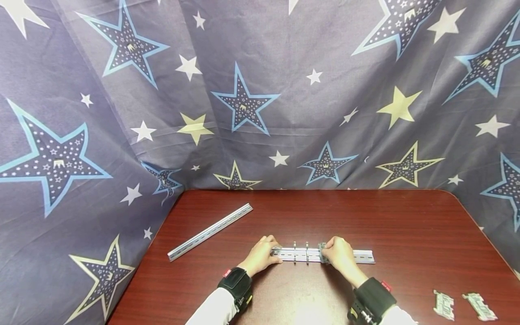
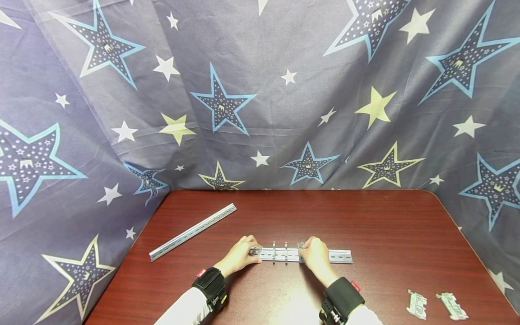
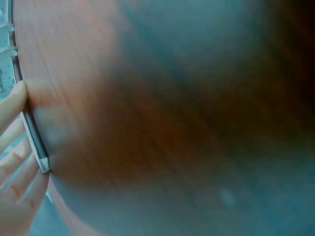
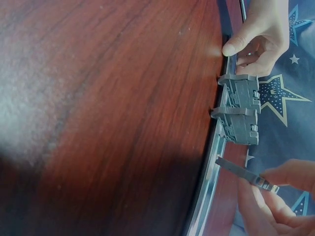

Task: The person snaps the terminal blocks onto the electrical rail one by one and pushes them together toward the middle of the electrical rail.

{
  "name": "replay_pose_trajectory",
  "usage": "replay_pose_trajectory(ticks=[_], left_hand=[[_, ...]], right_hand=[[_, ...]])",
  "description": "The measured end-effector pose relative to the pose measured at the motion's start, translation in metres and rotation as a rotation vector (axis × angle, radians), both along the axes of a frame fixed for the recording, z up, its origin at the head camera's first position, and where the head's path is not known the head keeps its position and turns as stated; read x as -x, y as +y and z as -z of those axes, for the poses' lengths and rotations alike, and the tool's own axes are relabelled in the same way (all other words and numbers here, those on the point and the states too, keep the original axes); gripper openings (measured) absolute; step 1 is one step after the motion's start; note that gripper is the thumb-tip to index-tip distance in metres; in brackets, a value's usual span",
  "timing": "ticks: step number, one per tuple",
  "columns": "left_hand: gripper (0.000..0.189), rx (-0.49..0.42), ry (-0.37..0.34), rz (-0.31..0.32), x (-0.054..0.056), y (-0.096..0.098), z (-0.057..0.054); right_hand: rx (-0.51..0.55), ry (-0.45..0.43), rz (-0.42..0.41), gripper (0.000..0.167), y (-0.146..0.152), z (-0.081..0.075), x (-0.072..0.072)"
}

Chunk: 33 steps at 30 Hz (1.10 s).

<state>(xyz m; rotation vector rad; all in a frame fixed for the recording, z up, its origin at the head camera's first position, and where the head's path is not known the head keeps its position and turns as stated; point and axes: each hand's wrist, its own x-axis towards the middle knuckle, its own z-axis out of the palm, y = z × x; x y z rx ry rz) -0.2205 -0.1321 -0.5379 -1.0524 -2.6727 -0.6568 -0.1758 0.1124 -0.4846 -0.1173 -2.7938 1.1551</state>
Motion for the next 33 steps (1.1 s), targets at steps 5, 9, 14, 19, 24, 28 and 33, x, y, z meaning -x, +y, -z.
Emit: replay_pose_trajectory(ticks=[5,9,14,19,24,28,33], left_hand=[[0.031,0.0,0.008,-0.001,0.001,0.0,0.001],[0.031,0.056,-0.024,-0.054,-0.004,0.003,-0.006],[0.032,0.096,-0.072,-0.081,-0.004,0.005,-0.008],[0.033,0.093,-0.076,-0.075,-0.004,0.004,-0.009],[0.033,0.095,-0.075,-0.076,-0.004,0.004,-0.009],[0.033,0.097,-0.078,-0.076,-0.004,0.004,-0.008],[0.033,0.094,-0.078,-0.074,-0.003,0.005,-0.009]], right_hand=[[-0.012,0.015,-0.003,0.008,-0.002,0.004,0.0],[-0.013,0.015,-0.002,0.009,-0.004,0.007,0.0],[-0.008,0.017,0.004,0.01,-0.006,0.01,0.001],[-0.014,0.027,0.008,0.009,-0.007,0.012,0.002],[-0.015,0.023,0.014,0.008,-0.007,0.013,0.003],[-0.032,0.026,0.019,0.007,-0.008,0.013,0.004],[-0.06,0.039,0.018,0.013,-0.011,0.011,0.006]])
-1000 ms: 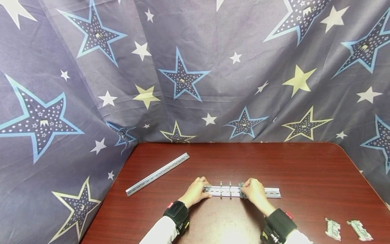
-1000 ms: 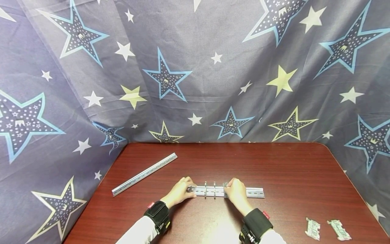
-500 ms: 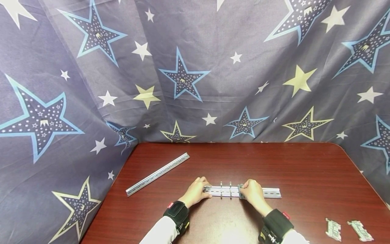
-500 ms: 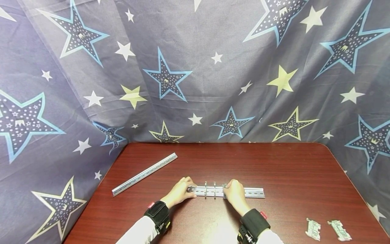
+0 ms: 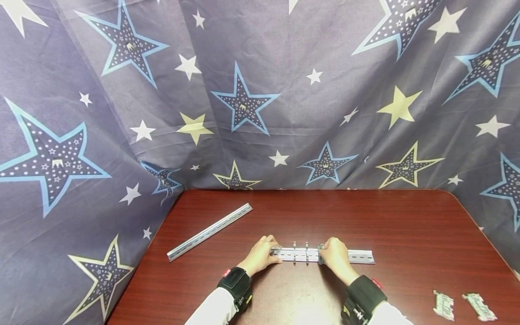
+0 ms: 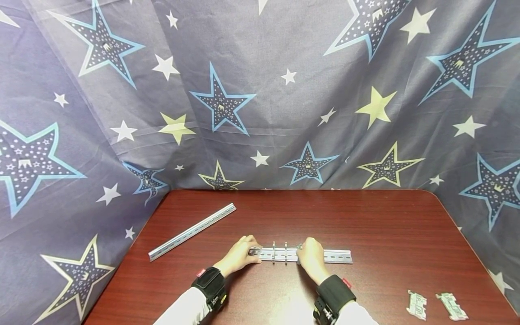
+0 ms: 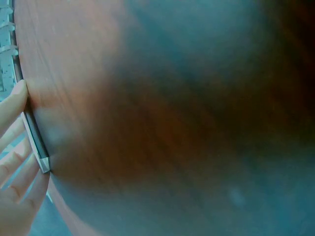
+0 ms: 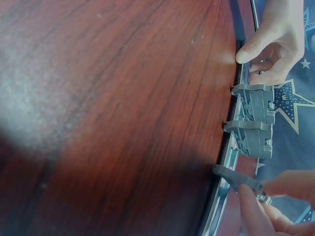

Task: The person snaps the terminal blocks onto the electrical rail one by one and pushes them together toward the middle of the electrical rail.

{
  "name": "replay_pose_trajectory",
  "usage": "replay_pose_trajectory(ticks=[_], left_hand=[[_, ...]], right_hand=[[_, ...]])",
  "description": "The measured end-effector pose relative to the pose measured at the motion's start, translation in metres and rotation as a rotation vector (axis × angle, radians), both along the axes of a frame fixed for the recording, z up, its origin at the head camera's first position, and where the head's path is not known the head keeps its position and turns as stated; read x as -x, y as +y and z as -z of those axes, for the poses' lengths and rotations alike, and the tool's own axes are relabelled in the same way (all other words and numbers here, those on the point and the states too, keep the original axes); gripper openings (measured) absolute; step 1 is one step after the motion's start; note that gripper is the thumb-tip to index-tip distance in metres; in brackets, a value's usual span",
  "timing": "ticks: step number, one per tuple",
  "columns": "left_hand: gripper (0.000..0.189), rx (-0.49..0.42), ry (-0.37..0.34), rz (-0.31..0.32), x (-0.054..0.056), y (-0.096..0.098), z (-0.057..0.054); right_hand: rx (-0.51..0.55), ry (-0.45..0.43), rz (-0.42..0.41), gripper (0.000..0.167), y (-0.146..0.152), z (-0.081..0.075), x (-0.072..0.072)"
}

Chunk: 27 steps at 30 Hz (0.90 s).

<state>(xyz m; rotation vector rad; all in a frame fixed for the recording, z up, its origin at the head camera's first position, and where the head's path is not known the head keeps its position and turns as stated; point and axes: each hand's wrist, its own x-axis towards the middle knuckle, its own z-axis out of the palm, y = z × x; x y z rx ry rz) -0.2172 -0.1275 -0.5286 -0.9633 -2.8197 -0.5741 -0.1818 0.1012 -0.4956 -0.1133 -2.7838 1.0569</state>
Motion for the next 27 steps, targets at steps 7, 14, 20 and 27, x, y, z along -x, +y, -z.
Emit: replay_pose_trajectory(ticks=[7,14,20,27], left_hand=[[0.033,0.003,0.001,0.009,0.0,0.0,-0.001],[0.032,0.008,-0.002,0.017,0.001,0.0,-0.002],[0.03,-0.004,0.008,0.026,0.001,0.001,-0.001],[0.029,-0.027,0.035,0.054,0.002,0.0,-0.001]], right_hand=[[-0.037,-0.017,-0.005,0.026,-0.003,-0.004,0.001],[-0.071,0.014,0.004,0.034,-0.01,-0.002,0.002],[-0.102,0.057,0.006,0.016,-0.012,-0.002,0.002],[-0.112,0.07,-0.008,0.013,-0.012,-0.004,0.005]])
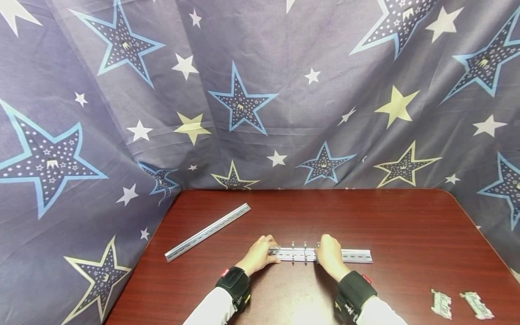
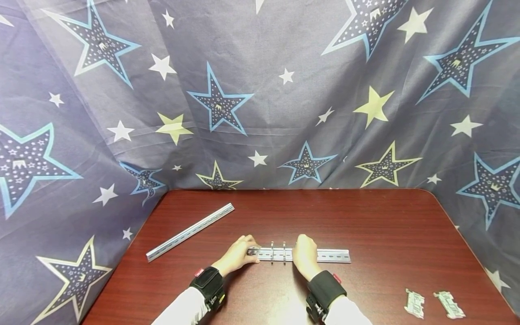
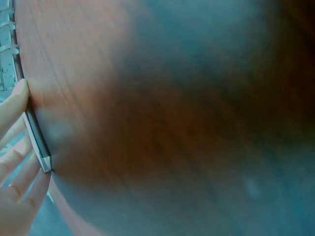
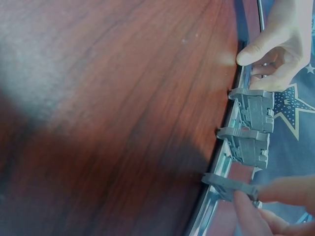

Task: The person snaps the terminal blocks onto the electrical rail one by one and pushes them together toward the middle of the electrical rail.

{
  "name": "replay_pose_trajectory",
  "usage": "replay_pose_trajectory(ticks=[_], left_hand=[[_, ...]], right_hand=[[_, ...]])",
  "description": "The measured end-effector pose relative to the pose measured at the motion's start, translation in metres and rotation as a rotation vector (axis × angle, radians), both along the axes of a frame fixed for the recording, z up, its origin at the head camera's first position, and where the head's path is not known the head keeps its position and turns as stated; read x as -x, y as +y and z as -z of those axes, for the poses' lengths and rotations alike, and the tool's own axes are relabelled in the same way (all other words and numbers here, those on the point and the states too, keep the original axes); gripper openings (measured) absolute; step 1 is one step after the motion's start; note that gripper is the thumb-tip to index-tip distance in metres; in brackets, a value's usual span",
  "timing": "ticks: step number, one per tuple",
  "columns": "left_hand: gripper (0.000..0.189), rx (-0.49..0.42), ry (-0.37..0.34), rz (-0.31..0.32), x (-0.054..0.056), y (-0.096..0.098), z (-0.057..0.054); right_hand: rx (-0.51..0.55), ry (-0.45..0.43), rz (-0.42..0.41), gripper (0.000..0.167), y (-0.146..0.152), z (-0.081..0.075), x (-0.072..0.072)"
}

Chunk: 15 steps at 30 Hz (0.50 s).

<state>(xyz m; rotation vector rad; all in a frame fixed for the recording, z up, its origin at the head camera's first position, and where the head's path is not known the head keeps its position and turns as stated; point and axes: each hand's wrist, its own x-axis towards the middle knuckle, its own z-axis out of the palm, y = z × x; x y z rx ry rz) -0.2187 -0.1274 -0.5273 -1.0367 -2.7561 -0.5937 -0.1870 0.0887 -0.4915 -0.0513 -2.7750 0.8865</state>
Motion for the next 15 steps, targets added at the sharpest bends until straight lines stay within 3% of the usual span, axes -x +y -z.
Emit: replay_pose_trajectory(ticks=[15], left_hand=[[0.029,0.016,-0.022,-0.013,0.0012,-0.0001,0.0019]], right_hand=[[-0.034,-0.019,-0.012,0.01,-0.0008,-0.0088,0.0028]])
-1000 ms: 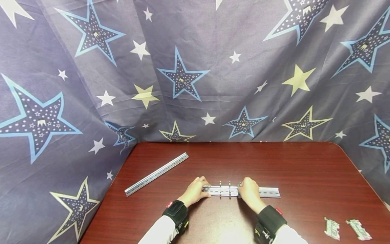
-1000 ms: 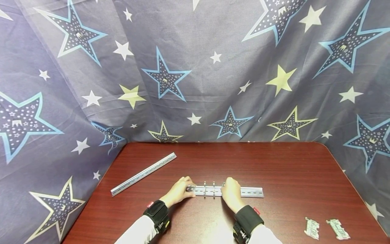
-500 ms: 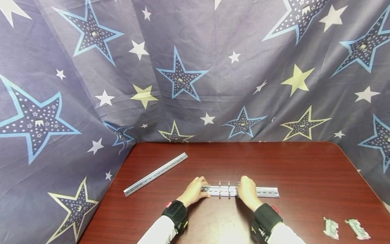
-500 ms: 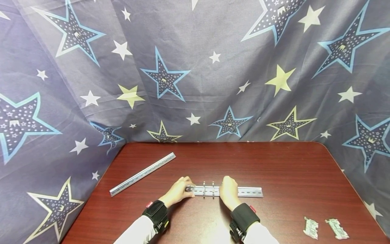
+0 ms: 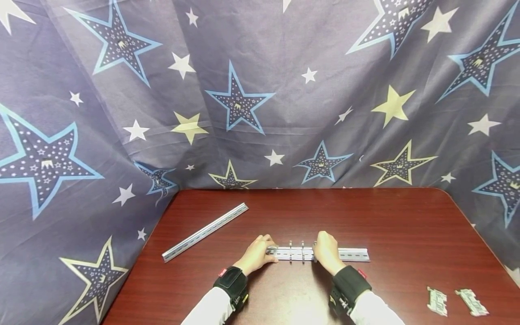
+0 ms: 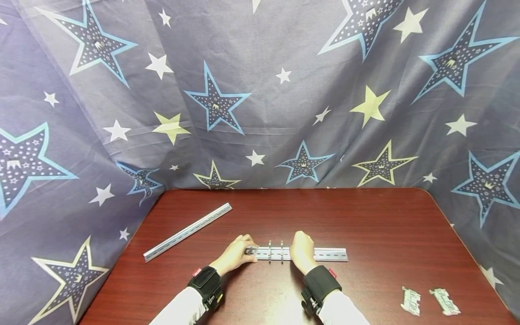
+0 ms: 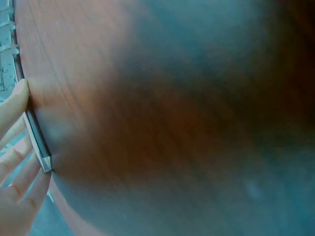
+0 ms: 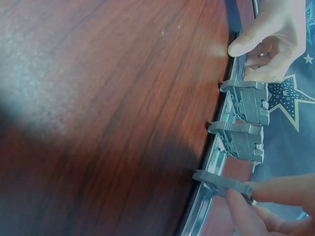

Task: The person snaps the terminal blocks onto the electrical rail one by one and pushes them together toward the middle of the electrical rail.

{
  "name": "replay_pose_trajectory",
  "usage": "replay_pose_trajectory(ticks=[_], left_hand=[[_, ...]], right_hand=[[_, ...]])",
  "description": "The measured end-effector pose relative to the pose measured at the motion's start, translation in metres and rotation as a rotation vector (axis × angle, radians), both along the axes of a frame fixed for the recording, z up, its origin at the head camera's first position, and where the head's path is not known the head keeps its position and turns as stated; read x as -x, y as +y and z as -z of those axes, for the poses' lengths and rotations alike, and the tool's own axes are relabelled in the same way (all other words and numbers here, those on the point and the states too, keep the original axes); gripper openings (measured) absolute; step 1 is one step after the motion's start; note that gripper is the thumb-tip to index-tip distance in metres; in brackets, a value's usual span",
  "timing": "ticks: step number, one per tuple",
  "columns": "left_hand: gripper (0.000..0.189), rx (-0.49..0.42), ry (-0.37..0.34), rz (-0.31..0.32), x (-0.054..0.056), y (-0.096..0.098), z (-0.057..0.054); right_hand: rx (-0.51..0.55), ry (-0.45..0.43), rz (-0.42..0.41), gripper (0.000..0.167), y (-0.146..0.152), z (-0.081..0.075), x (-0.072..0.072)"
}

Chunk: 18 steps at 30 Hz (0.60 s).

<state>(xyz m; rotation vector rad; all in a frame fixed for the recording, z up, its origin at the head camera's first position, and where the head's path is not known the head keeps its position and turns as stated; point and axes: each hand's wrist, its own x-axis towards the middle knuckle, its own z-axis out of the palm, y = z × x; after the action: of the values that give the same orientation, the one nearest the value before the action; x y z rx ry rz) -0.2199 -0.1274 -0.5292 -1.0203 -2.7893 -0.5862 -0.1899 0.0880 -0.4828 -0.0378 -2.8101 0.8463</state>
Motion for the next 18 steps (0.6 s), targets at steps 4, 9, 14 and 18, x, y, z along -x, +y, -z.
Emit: replay_pose_trajectory(ticks=[4,9,14,18], left_hand=[[0.029,0.005,-0.019,-0.007,0.0,0.0,0.0],[0.029,0.002,-0.029,-0.006,0.0,0.0,-0.001],[0.028,0.004,-0.025,-0.005,-0.001,0.001,-0.002],[0.029,0.008,-0.024,-0.008,-0.001,0.0,-0.002]], right_hand=[[-0.008,-0.001,0.002,0.011,-0.001,0.001,0.001],[-0.01,-0.024,0.002,0.012,-0.001,0.002,0.002],[-0.005,-0.101,0.03,0.024,0.004,0.007,0.006],[0.005,-0.166,0.035,0.031,0.007,0.01,0.008]])
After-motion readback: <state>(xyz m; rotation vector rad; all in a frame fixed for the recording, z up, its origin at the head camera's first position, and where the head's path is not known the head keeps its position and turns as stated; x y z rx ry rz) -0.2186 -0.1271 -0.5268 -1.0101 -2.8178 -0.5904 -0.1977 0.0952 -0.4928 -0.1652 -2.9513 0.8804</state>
